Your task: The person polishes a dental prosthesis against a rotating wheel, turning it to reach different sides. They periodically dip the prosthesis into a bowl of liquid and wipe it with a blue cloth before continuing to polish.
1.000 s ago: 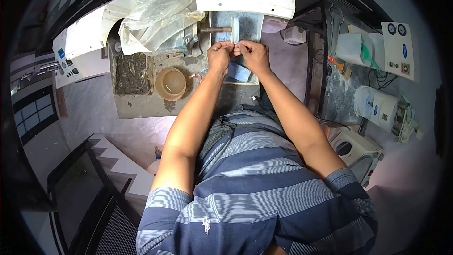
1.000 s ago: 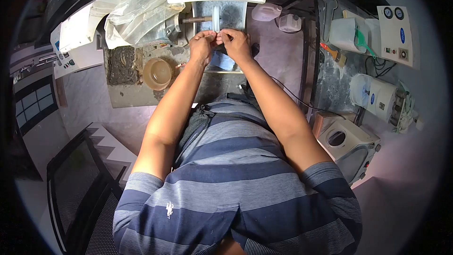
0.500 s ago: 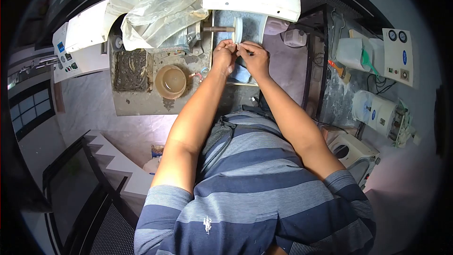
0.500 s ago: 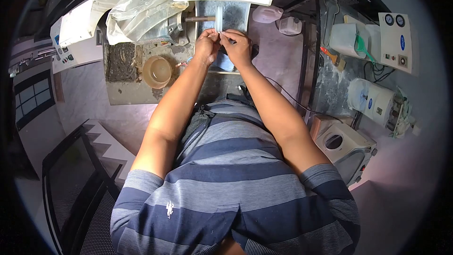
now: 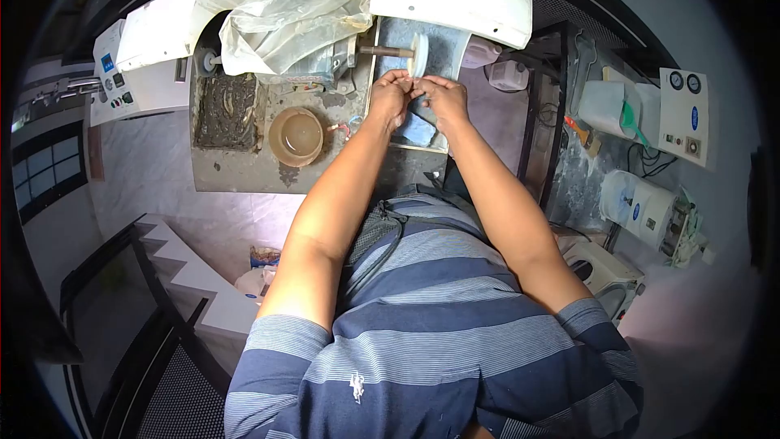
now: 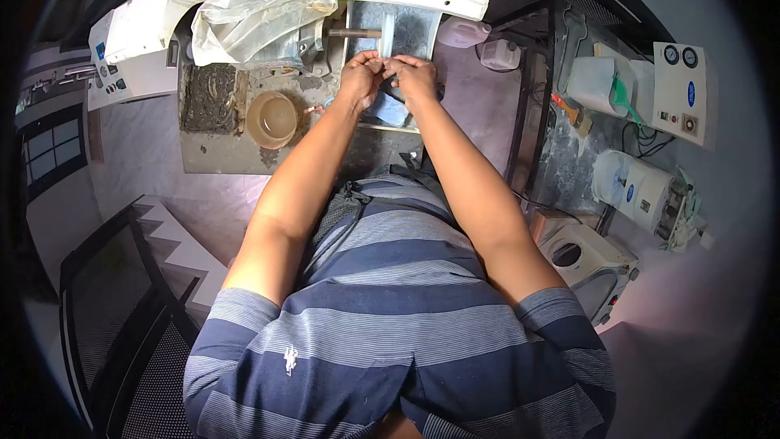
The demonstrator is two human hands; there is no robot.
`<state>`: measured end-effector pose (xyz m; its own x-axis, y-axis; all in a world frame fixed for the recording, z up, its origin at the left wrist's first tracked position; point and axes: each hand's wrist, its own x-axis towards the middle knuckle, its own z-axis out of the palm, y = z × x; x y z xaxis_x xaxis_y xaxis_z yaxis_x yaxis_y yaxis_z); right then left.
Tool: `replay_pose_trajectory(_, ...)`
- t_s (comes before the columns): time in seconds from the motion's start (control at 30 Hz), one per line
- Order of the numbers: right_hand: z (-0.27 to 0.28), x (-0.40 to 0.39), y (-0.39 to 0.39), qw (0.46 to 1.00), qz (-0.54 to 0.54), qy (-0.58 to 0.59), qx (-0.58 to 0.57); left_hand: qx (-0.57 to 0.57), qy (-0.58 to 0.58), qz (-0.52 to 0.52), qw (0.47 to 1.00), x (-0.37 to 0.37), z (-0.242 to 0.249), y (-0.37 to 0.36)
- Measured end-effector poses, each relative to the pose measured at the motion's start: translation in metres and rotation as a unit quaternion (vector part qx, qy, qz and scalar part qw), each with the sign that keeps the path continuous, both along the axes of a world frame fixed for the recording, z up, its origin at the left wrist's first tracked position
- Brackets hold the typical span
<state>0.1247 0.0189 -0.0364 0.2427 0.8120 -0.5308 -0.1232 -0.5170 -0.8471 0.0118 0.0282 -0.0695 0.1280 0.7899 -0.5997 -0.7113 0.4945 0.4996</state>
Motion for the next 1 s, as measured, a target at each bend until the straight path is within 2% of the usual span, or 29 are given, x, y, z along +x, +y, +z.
replay_pose_trajectory(0.17, -0.002, 0.009, 0.001, 0.987, -0.031, 0.147, -0.057, 0.008, 0.044, -0.053, 0.998, -0.004, -0.003, 0.003)
replay_pose_trajectory(0.27, -0.002, 0.006, 0.001, 0.983, -0.025, 0.169, -0.068, 0.007, 0.061, -0.055, 0.997, -0.008, -0.005, 0.003)
replay_pose_trajectory(0.43, 0.0, -0.003, 0.0, 0.99, 0.002, 0.125, -0.061, 0.01, -0.034, 0.011, 0.999, -0.01, -0.013, -0.001)
replay_pose_trajectory(0.5, 0.002, -0.003, 0.0, 0.991, 0.004, 0.114, -0.064, 0.002, -0.028, 0.016, 0.999, -0.006, -0.013, 0.0)
replay_pose_trajectory(0.67, -0.003, 0.006, 0.0, 0.979, -0.029, 0.18, -0.087, -0.01, -0.004, -0.014, 1.0, 0.001, -0.007, 0.002)
replay_pose_trajectory(0.8, -0.007, 0.009, 0.002, 0.98, -0.03, 0.168, -0.104, -0.017, 0.012, -0.028, 0.999, 0.001, -0.002, 0.004)
replay_pose_trajectory(0.87, -0.017, 0.011, 0.005, 0.972, -0.03, 0.211, -0.102, -0.018, 0.019, -0.027, 0.999, -0.001, -0.001, 0.004)
replay_pose_trajectory(1.0, 0.002, 0.003, -0.005, 0.984, -0.033, 0.158, -0.074, 0.0, 0.016, -0.022, 1.0, -0.001, -0.003, 0.0)
